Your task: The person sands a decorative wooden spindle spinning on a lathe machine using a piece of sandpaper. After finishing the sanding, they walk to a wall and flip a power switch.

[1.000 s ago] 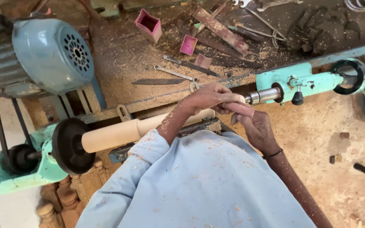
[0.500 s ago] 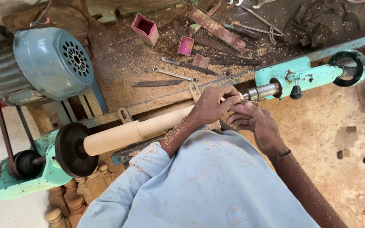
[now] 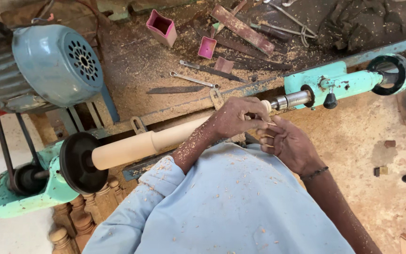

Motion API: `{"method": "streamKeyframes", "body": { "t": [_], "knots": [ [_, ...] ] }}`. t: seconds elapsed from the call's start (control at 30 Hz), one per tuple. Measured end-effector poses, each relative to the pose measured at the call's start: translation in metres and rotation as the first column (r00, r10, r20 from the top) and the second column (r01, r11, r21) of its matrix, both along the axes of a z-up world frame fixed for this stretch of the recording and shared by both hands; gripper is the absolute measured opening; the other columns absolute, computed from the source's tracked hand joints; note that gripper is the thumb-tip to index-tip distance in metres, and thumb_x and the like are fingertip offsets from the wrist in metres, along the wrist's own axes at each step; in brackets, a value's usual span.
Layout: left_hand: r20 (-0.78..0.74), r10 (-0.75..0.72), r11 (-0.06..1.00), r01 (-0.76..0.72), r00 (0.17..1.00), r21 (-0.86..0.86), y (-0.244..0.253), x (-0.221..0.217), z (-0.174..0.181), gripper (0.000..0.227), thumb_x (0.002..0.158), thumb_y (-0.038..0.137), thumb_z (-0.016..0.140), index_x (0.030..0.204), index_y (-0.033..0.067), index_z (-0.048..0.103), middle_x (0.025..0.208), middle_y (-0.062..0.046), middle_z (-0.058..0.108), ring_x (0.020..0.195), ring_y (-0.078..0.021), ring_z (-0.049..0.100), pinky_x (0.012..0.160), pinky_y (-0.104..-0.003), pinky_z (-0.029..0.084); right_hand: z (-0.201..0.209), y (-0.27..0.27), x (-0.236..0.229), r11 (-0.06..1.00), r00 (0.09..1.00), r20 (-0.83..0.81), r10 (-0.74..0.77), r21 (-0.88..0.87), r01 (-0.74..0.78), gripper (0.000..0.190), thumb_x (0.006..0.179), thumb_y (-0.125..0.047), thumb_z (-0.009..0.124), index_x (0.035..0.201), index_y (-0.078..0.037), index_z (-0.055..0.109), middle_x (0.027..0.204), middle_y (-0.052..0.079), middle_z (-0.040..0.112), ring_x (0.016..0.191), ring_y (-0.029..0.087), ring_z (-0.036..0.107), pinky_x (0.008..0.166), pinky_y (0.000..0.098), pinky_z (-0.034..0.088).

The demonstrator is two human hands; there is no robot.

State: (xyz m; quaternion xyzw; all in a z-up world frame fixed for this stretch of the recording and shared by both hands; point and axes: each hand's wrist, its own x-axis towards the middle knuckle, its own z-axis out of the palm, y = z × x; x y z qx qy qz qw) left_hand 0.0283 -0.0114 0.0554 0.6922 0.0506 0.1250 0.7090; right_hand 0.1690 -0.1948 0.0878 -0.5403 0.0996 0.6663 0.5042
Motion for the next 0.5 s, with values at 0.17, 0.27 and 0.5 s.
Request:
{"method": "streamKeyframes", "body": {
  "t": [0.17,0.27,0.5],
  "knots": [
    [-0.188,-0.029,0.920,-0.047,0.982,-0.389,-0.005,0.005,-0.016,0.019,0.095,0.015,0.075,0.110,0.0036,0.076,0.103,-0.005,0.076,0.089,-0.0092,0.071,0.079,-0.028,0.060,-0.011,-0.003,-0.002,0.995,0.987,0.153,-0.051,0.098,0.036,0.043,0.111,-0.040,0.046,0.116,-0.003,0.065,0.095,0.007,0.066,0.081,0.016,0.061,0.078,0.0335,0.054],
    [-0.241,-0.032,0.880,-0.087,0.970,-0.468,-0.007,0.006,-0.027,0.019,0.098,0.014,0.073,0.113,0.0026,0.077,0.102,-0.005,0.078,0.088,-0.0081,0.071,0.078,-0.026,0.060,-0.010,-0.001,-0.012,0.992,0.867,0.487,0.102,0.020,-0.128,0.049,0.108,-0.042,0.042,0.121,-0.003,0.069,0.093,0.006,0.066,0.076,0.016,0.061,0.072,0.0314,0.052],
    [-0.131,-0.091,0.840,0.006,0.987,-0.542,-0.008,0.002,-0.053,0.019,0.094,0.007,0.075,0.111,-0.0019,0.075,0.096,-0.007,0.077,0.085,-0.0111,0.071,0.079,-0.028,0.060,0.001,0.003,-0.012,0.993,0.958,0.275,0.085,0.054,-0.104,0.070,0.101,-0.058,0.028,0.110,-0.002,0.070,0.085,0.007,0.068,0.074,0.015,0.065,0.071,0.0318,0.058]
  ]
}}
